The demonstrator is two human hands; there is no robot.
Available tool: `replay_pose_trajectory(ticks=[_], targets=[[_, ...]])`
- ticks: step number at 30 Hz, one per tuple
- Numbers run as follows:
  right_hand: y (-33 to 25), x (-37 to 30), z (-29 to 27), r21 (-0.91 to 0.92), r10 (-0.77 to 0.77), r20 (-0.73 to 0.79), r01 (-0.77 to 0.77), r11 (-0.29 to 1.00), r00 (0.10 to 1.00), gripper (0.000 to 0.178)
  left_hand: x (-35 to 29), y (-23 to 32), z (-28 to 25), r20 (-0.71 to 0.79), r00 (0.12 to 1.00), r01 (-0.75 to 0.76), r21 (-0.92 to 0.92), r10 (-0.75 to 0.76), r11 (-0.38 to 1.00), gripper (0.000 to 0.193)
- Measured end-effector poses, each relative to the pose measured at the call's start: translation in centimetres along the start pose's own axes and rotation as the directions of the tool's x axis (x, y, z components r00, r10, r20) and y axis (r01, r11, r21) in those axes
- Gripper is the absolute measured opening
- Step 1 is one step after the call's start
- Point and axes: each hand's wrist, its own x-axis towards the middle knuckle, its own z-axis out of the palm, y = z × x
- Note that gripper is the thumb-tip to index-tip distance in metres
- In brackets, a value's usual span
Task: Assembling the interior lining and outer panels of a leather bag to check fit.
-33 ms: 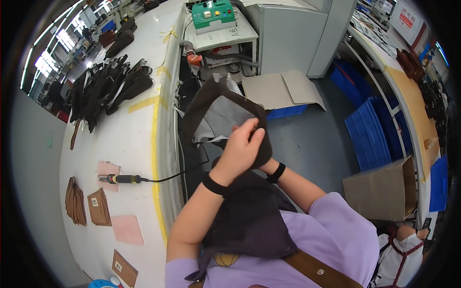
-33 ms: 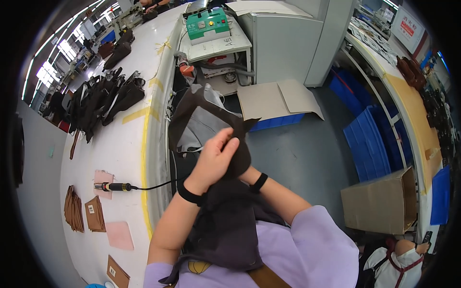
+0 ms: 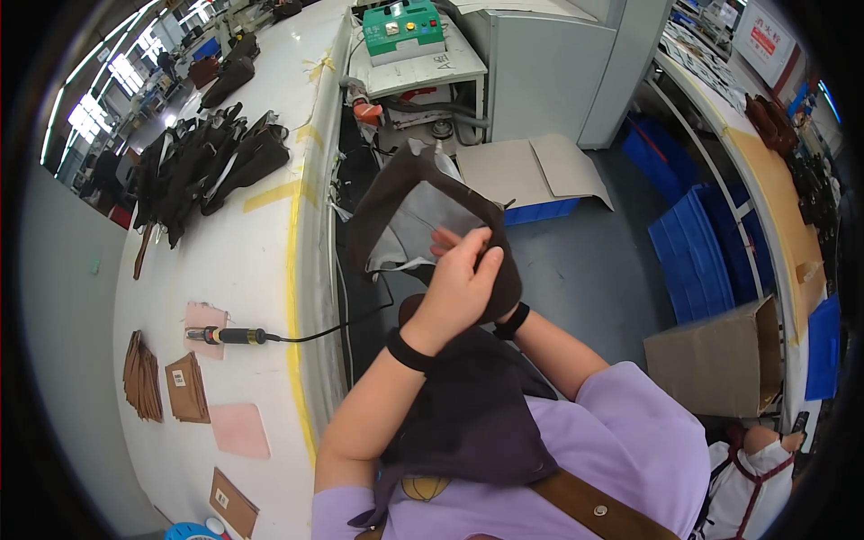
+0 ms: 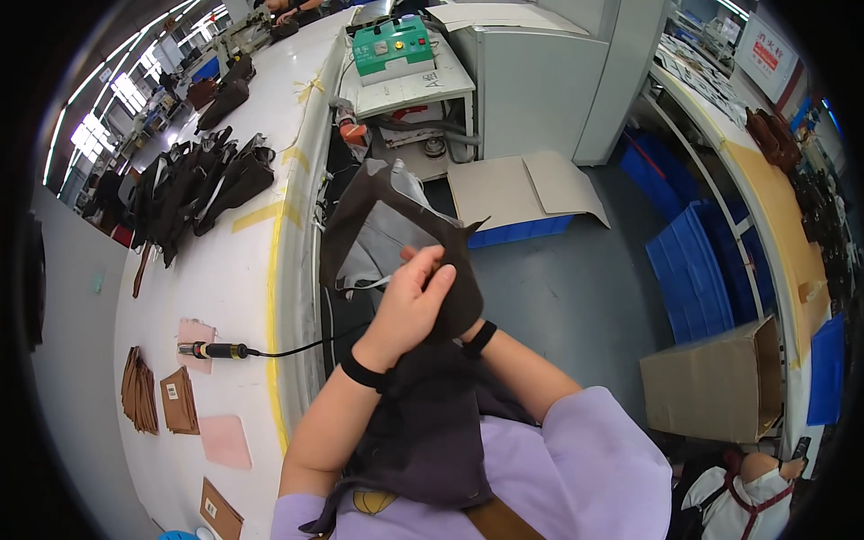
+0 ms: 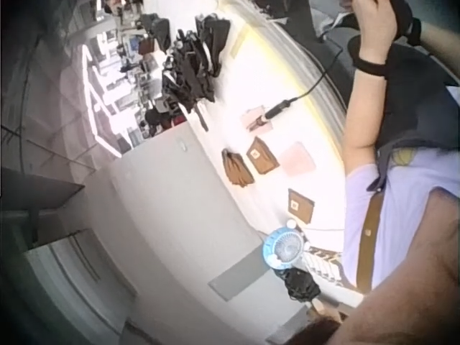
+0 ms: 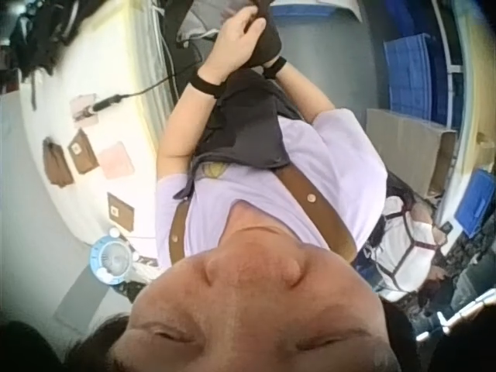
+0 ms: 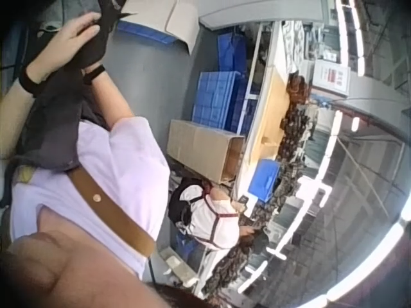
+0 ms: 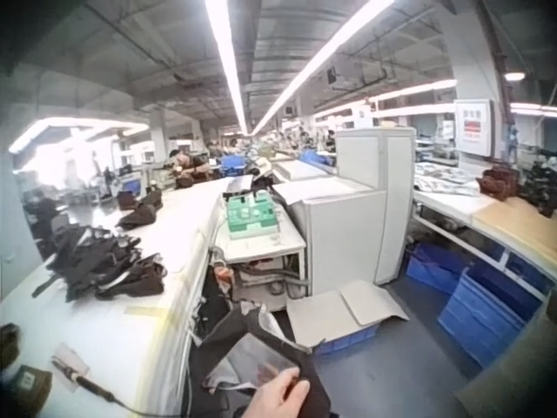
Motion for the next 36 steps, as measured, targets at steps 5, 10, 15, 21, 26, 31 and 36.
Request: replay_pose_trajectory(ticks=[5, 10, 15, 21, 26, 31, 36], targets=[[-0.1, 5.1, 2.6, -0.719, -0.146, 0.24, 0.276, 0.638, 0.96, 0.083, -1.9, 0.1, 2.4, 0.056, 0.99, 0.138, -0.376, -0.126, 0.916, 0.013], [1.2, 6.0, 0.8, -0.977, -0.206, -0.016, 0.029, 0.213, 0.978, 0.073, -2.5, 1.0, 2.7, 0.206, 0.964, 0.254, -0.548, -0.165, 0.797, 0.011], [-4.3, 1.0, 4.8, -0.954, 0.005, 0.247, 0.245, -0.172, 0.969, 0.033, 1.7, -1.3, -3.9, -0.16, 0.925, 0.123, -0.731, -0.344, 0.672, 0.009], [-7.8, -1.9, 4.2, -0.892, -0.069, 0.079, 0.101, 0.441, 0.995, 0.022, 0.5, -13.2, -11.4, 0.024, 0.853, 0.125, -0.979, -0.521, 0.16, 0.01], [-11.9, -1.9, 5.0, -0.952, -0.131, 0.219, 0.241, 0.188, 0.967, 0.017, -2.7, -12.5, -8.0, -0.053, 0.808, 0.18, -0.926, -0.587, 0.332, 0.013], [-9.5, 0.0, 2.6, -0.772, -0.225, -0.023, 0.126, 0.623, 0.974, 0.013, -4.0, -7.8, -3.9, -0.586, 0.727, -0.005, -0.526, -0.358, 0.85, 0.044], [-7.9, -0.5, 4.3, -0.889, -0.097, 0.072, 0.108, 0.446, 0.993, 0.011, -3.6, -1.1, -3.7, -0.036, 0.955, -0.12, 0.858, 0.293, 0.499, 0.077]])
